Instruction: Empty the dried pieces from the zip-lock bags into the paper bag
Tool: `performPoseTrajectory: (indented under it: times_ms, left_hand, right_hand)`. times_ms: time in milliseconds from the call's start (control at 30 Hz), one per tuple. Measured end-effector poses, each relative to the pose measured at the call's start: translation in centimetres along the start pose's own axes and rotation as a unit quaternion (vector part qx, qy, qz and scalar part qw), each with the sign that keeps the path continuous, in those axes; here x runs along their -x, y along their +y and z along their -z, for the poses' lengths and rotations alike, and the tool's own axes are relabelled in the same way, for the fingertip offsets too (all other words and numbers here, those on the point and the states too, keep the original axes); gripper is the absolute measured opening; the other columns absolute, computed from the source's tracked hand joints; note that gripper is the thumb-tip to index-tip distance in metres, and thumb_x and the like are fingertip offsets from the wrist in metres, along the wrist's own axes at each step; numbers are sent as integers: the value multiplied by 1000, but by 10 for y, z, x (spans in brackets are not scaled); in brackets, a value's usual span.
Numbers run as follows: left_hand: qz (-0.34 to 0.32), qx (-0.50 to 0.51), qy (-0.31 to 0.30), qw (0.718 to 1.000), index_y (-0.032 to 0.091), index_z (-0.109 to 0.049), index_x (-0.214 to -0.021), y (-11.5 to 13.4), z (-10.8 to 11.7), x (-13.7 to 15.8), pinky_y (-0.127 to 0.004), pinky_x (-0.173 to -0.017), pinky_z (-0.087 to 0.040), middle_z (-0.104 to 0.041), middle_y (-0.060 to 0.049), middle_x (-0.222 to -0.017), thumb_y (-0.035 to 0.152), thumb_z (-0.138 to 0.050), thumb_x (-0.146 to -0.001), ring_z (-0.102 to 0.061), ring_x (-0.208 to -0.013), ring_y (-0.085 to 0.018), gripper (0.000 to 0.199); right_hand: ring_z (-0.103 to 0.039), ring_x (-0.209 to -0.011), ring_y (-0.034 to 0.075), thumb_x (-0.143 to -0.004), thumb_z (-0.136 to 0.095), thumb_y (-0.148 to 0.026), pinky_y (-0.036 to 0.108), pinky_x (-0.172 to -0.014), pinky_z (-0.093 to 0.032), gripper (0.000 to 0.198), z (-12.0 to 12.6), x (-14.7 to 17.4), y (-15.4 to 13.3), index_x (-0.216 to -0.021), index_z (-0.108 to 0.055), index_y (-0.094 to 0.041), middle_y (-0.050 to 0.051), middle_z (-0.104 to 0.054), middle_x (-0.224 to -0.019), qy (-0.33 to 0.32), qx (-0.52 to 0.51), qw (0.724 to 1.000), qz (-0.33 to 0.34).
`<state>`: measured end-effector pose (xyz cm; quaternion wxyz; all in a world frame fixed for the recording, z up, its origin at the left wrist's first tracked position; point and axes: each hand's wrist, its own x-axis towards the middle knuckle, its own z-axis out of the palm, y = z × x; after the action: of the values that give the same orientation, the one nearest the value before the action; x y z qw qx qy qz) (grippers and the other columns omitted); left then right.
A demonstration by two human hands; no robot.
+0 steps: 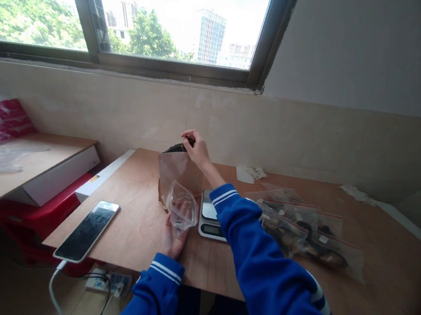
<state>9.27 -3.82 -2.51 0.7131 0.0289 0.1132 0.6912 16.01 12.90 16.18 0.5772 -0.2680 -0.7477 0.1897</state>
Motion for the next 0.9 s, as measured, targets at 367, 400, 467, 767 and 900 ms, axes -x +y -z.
performPoseTrajectory:
  times_ms: [367, 400, 467, 767, 900]
  left_hand:
    - [4, -8, -6, 1000, 32, -34, -142, 1, 0, 0, -36, -94, -50, -50, -6, -139, 26, -36, -94, -55, -120, -21, 49]
    - [2, -8, -5, 1000, 32, -34, -142, 1, 0, 0, -35, -94, -50, -50, -6, -140, 26, -37, -94, -54, -120, -21, 49]
    - [-1, -9, -4, 1000, 33, -34, -142, 1, 0, 0, -35, -95, -50, -48, -4, -141, 26, -37, -94, -53, -122, -20, 49]
    - [-1, -13, 3, 1000, 34, -38, -140, 1, -3, 1, -34, -94, -51, -48, -3, -141, 27, -35, -94, -50, -124, -19, 46]
    - [-4, -18, 7, 1000, 31, -37, -141, 0, -5, 2, -34, -94, -50, -46, -3, -143, 26, -36, -94, -47, -128, -21, 47]
  right_hand:
    - [-54, -68, 12, -95, -41, -36, 25, -69, -38, 35, 10, 2, -17, -70, -57, -17, 4, -55, -84, -127, 188, 973, 32]
    - [-54, -68, 12, -96, -39, -35, 25, -68, -38, 38, 10, 2, -19, -69, -58, -17, 5, -55, -87, -139, 206, 968, 35]
    - [-55, -66, 13, -97, -37, -33, 25, -65, -37, 38, 9, 3, -22, -71, -60, -17, 6, -57, -88, -154, 240, 958, 35]
    - [-61, -65, 20, -97, -34, -42, 27, -62, -39, 39, 13, 5, -41, -85, -63, -20, 6, -65, -66, -134, 326, 936, -6]
    - [-62, -65, 20, -96, -37, -45, 29, -61, -40, 46, 10, 4, -45, -69, -65, -20, 9, -64, -64, -155, 326, 932, 13]
